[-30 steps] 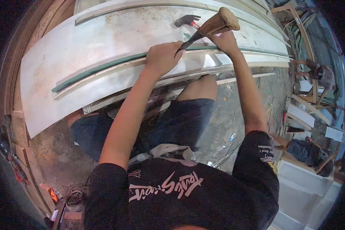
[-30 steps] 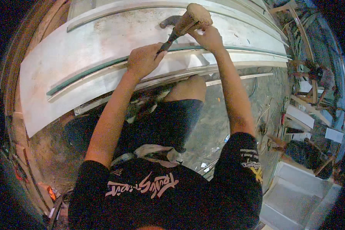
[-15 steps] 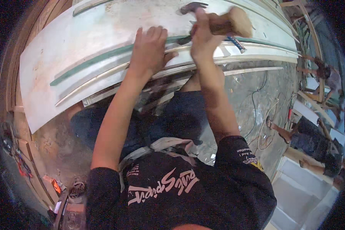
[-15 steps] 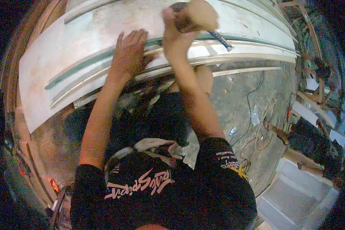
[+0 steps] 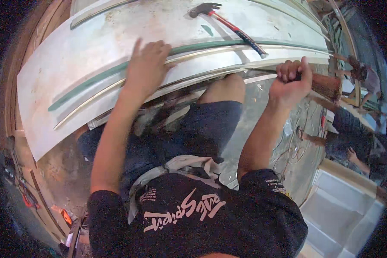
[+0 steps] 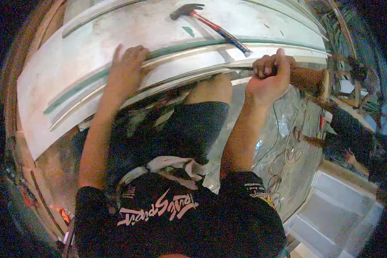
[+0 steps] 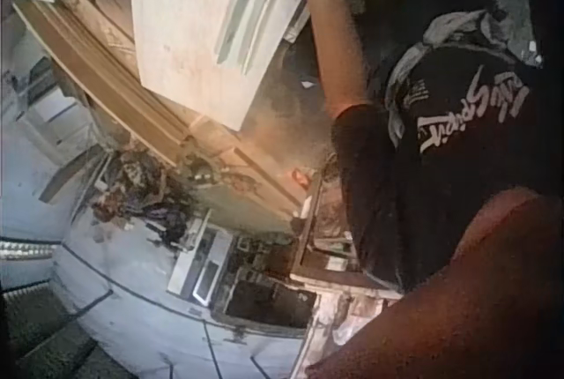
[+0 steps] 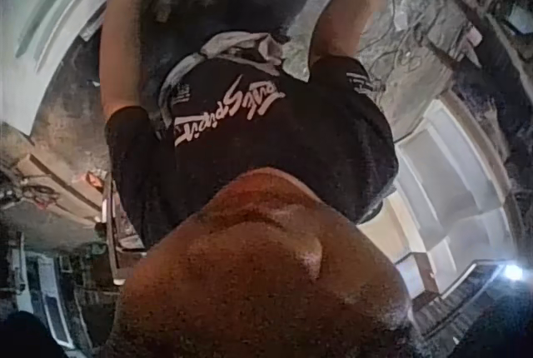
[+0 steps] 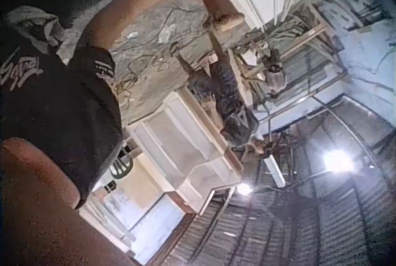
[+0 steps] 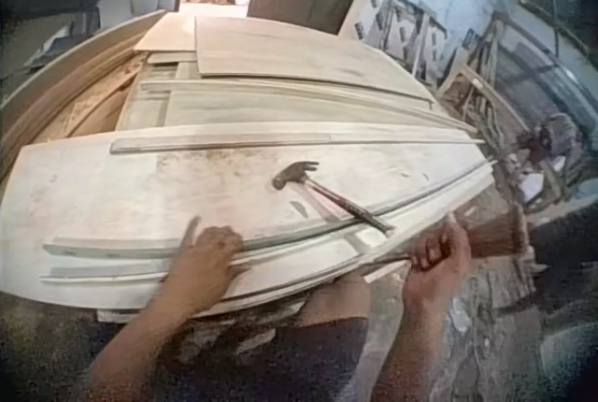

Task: The person uses a chisel and a hammer to fit a thin wooden strip onto the edge of a large wooden panel. They then take a narrow wooden board and align it on the panel while another person assists.

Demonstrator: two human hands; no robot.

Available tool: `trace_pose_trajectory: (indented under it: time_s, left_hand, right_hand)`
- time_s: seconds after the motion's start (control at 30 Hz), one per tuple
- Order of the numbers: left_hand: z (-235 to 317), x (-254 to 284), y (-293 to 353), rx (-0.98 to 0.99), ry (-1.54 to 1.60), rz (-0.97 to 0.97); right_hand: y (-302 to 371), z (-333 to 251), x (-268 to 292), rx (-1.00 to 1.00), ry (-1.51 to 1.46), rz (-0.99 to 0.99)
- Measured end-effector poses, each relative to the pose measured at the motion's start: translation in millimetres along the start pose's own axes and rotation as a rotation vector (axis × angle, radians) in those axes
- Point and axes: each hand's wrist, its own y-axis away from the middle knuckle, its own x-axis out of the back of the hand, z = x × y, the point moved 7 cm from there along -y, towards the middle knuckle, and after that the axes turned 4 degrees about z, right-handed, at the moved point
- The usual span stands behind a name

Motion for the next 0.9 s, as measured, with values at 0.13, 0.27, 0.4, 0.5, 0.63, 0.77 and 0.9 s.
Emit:
trace_pose_trajectory:
  time_s: [0.13,0.27,0.4,0.5,0.63,0.77,0.9]
  left_hand:
    - [-40.6,31.5,23.6,-0.006,-0.092,-0.051]
    - [-69.2,69.2,52.8,0.028,-0.144,-0.076]
    - [-106.7,84.8,87.5,-0.043,-0.226,-0.152]
    - [-130.9,96.0,113.1,-0.125,-0.204,-0.073]
    - [-126.8,99.0,123.9,-0.095,-0.266,-0.018]
    - [-93.8,76.2,127.0,-0.018,-0.232,0.230]
    - [-35.4,56.6,95.0,0.192,-0.079,0.250]
  right_hand:
    - [8.6,-9.0,24.9,0.038,0.195,0.027]
    - [1.2,6.9,28.4,0.100,0.690,0.044]
    - [-12.5,50.5,16.2,0.391,1.131,-0.220]
    - [-5.1,80.6,-3.5,0.406,1.366,-0.464]
    - [3.3,101.8,-10.3,0.291,1.291,-0.602]
    - [16.2,104.8,-33.7,-0.052,1.192,-0.836]
    - [26.9,126.7,-49.7,-0.251,1.174,-0.886]
